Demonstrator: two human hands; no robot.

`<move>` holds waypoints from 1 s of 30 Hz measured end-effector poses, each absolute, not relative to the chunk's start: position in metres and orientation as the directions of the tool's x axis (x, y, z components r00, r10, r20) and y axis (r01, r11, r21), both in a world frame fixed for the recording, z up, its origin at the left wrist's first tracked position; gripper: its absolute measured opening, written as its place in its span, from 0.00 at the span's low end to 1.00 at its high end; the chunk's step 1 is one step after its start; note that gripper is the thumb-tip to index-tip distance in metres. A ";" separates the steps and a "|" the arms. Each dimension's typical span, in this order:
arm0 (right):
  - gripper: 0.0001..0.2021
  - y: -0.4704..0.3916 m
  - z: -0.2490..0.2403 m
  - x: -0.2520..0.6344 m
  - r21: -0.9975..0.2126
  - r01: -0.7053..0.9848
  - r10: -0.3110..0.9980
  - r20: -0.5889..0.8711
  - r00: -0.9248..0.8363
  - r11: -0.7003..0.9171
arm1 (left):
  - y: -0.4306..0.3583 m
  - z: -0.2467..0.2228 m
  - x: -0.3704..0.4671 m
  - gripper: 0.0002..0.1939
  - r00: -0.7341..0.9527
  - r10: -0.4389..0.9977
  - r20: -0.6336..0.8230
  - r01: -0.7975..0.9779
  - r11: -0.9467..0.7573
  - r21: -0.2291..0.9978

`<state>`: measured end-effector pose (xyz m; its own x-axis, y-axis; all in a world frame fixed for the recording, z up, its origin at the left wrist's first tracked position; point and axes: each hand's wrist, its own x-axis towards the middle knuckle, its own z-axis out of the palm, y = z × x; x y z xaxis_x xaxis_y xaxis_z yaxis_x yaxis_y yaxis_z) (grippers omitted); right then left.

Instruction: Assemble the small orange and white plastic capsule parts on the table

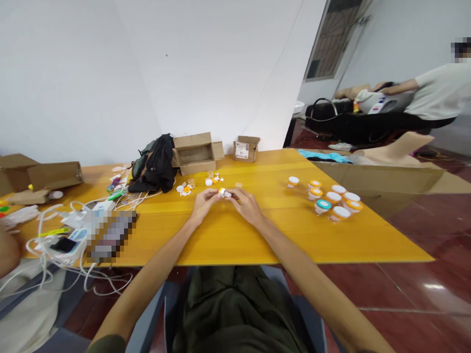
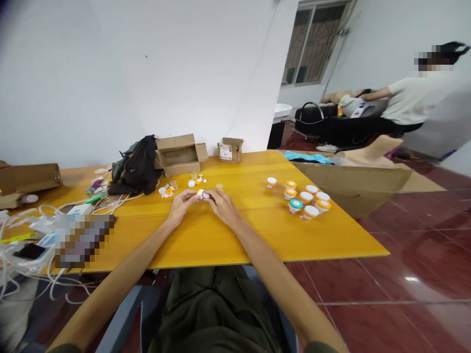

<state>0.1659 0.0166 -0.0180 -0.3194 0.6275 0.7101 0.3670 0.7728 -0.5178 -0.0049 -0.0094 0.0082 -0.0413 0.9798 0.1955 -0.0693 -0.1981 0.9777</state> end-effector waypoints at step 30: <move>0.20 0.014 -0.009 0.164 -0.713 0.349 0.789 0.491 -0.369 0.607 | -0.009 0.008 -0.007 0.16 -0.054 0.985 0.163 -0.077 -0.167 0.983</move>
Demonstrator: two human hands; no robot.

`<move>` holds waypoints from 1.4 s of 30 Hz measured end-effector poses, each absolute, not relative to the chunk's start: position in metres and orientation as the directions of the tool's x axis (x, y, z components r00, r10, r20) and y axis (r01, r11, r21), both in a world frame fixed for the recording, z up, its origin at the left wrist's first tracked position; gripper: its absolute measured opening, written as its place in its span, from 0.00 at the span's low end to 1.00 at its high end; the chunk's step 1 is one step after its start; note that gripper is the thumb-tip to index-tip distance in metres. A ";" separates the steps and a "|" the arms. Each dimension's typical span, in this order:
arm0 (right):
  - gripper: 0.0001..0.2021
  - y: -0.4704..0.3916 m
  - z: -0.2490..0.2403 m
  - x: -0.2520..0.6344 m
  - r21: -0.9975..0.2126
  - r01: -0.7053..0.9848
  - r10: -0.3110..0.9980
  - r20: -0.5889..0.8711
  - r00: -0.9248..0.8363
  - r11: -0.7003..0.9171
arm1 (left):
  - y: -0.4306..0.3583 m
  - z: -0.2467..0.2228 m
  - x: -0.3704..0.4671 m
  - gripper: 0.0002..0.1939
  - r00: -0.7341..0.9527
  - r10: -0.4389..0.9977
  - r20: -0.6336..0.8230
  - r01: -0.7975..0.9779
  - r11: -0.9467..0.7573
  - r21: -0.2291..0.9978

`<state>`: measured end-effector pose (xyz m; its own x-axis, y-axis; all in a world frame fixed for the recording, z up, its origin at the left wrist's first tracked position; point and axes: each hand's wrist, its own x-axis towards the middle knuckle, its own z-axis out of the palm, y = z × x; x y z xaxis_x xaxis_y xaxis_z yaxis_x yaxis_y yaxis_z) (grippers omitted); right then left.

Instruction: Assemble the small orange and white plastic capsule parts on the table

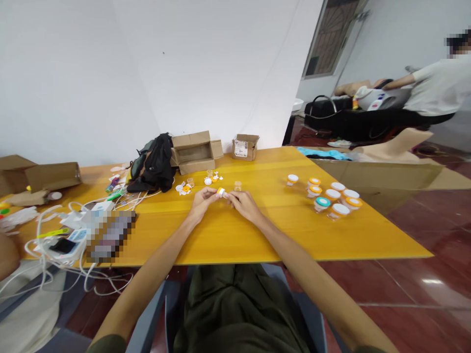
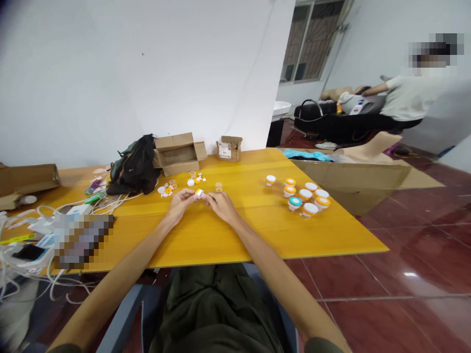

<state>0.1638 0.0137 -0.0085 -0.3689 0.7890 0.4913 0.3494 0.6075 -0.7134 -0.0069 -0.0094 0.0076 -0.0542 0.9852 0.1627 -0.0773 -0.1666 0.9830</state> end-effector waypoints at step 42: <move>0.06 0.018 -0.008 0.161 -0.684 0.193 0.709 0.660 -0.247 0.704 | -0.004 0.004 -0.012 0.14 0.001 1.000 0.031 -0.342 -0.029 0.939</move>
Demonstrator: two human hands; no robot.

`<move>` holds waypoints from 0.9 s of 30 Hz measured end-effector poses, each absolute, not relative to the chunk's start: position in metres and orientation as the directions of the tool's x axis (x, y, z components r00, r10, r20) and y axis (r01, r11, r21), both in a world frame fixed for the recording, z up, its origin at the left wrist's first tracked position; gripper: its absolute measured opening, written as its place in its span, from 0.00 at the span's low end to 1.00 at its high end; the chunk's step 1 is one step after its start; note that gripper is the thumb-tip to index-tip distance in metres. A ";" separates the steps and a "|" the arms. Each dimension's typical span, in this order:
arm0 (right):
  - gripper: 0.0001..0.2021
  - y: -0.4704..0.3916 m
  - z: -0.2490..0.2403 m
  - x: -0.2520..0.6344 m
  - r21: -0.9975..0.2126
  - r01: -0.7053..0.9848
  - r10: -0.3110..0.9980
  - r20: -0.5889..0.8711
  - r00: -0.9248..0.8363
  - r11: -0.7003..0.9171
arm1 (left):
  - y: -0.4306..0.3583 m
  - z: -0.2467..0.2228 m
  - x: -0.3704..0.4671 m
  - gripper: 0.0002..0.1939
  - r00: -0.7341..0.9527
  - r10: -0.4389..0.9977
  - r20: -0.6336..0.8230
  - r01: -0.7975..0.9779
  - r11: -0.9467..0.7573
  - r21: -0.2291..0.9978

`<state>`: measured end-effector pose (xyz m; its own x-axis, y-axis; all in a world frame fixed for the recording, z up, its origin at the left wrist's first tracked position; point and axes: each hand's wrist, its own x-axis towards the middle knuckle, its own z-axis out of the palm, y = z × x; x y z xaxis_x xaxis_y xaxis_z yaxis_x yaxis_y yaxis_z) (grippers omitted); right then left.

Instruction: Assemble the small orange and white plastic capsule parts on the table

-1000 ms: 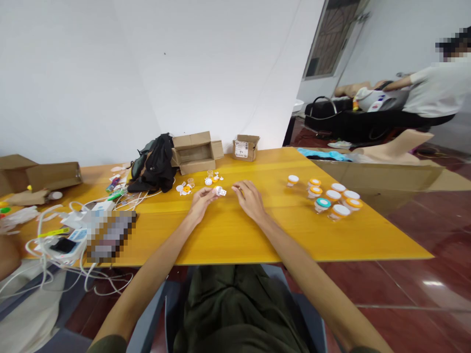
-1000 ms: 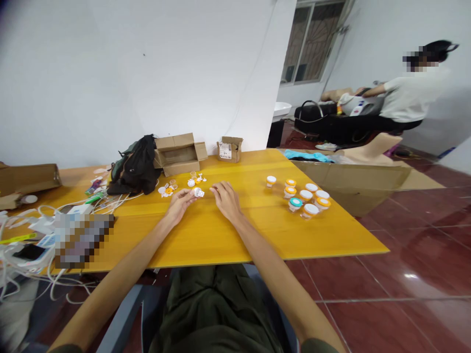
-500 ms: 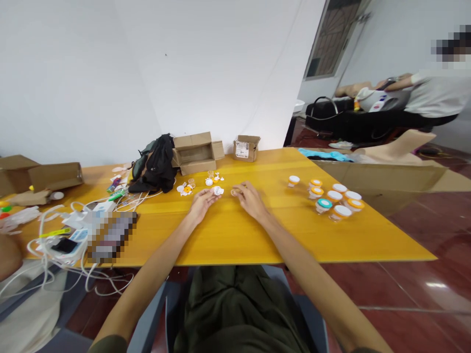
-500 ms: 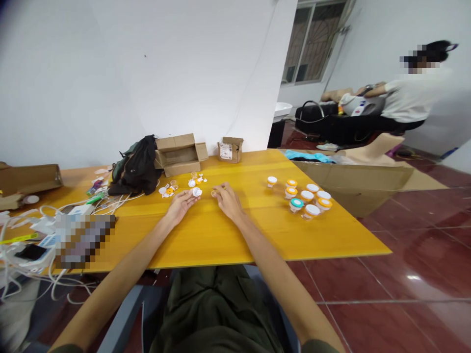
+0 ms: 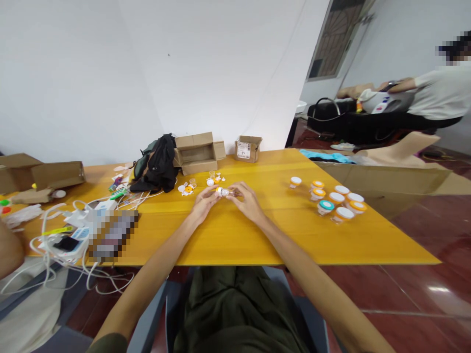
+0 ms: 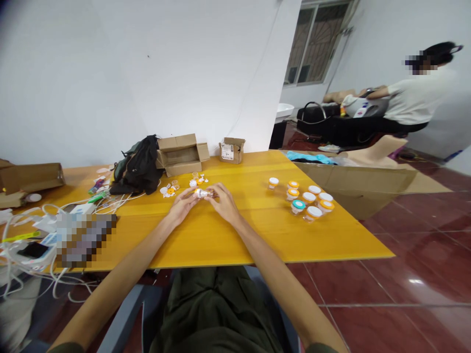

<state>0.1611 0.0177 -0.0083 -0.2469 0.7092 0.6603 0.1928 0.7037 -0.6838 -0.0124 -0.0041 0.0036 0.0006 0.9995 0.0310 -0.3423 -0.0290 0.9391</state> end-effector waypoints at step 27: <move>0.07 0.019 -0.010 0.162 -0.702 0.173 0.718 0.640 -0.272 0.691 | -0.011 0.011 -0.008 0.16 0.072 0.996 0.060 -0.278 -0.038 0.960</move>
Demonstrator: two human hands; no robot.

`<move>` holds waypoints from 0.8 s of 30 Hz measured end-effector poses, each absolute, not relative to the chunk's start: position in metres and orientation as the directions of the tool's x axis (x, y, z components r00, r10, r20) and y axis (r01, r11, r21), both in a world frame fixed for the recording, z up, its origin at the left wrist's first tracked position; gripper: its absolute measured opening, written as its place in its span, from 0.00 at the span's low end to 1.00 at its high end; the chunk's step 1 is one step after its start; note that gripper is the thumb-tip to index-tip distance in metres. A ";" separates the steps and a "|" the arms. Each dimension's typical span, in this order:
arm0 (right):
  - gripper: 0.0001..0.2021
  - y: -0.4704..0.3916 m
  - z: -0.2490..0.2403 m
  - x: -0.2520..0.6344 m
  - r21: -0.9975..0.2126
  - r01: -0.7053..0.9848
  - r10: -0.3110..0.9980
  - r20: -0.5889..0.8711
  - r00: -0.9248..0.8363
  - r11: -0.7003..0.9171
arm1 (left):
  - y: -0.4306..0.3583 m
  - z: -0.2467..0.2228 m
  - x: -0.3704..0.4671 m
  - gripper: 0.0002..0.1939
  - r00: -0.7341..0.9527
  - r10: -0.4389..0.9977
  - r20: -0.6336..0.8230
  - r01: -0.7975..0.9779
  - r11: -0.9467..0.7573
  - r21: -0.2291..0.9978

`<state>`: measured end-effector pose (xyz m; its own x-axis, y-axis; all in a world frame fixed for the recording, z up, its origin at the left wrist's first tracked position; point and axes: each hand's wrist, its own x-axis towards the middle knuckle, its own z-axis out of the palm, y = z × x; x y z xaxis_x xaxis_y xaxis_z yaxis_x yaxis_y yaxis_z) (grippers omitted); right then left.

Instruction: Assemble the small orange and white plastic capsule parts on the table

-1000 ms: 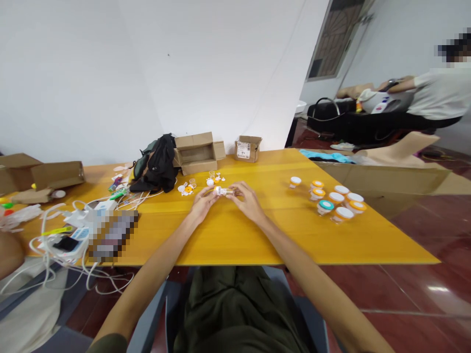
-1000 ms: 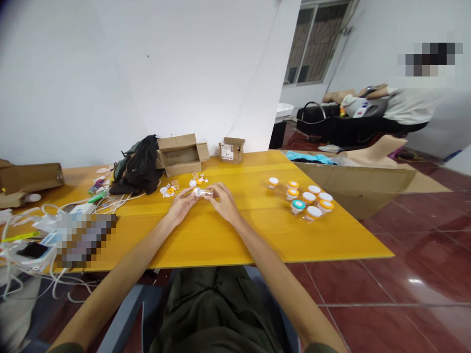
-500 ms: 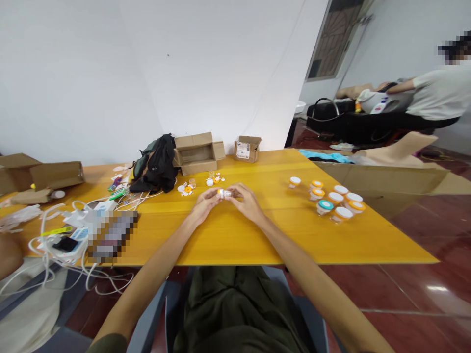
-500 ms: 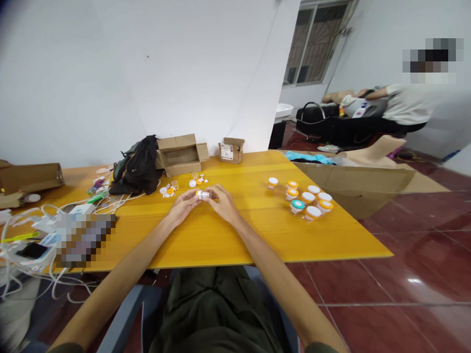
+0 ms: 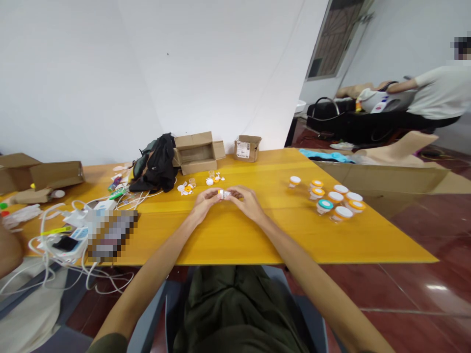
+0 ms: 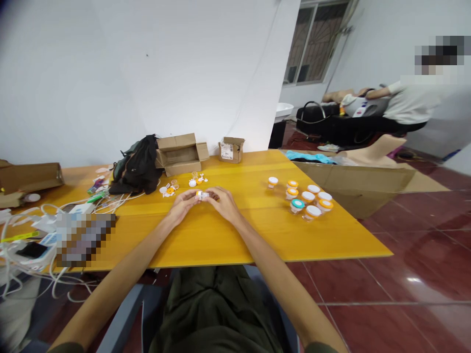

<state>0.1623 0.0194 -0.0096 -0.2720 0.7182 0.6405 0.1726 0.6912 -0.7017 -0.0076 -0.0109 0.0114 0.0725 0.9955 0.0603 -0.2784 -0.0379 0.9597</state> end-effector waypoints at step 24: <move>0.14 0.014 -0.004 0.165 -0.748 0.257 0.786 0.541 -0.298 0.612 | -0.009 0.006 -0.008 0.16 0.078 0.989 0.123 -0.180 -0.107 0.978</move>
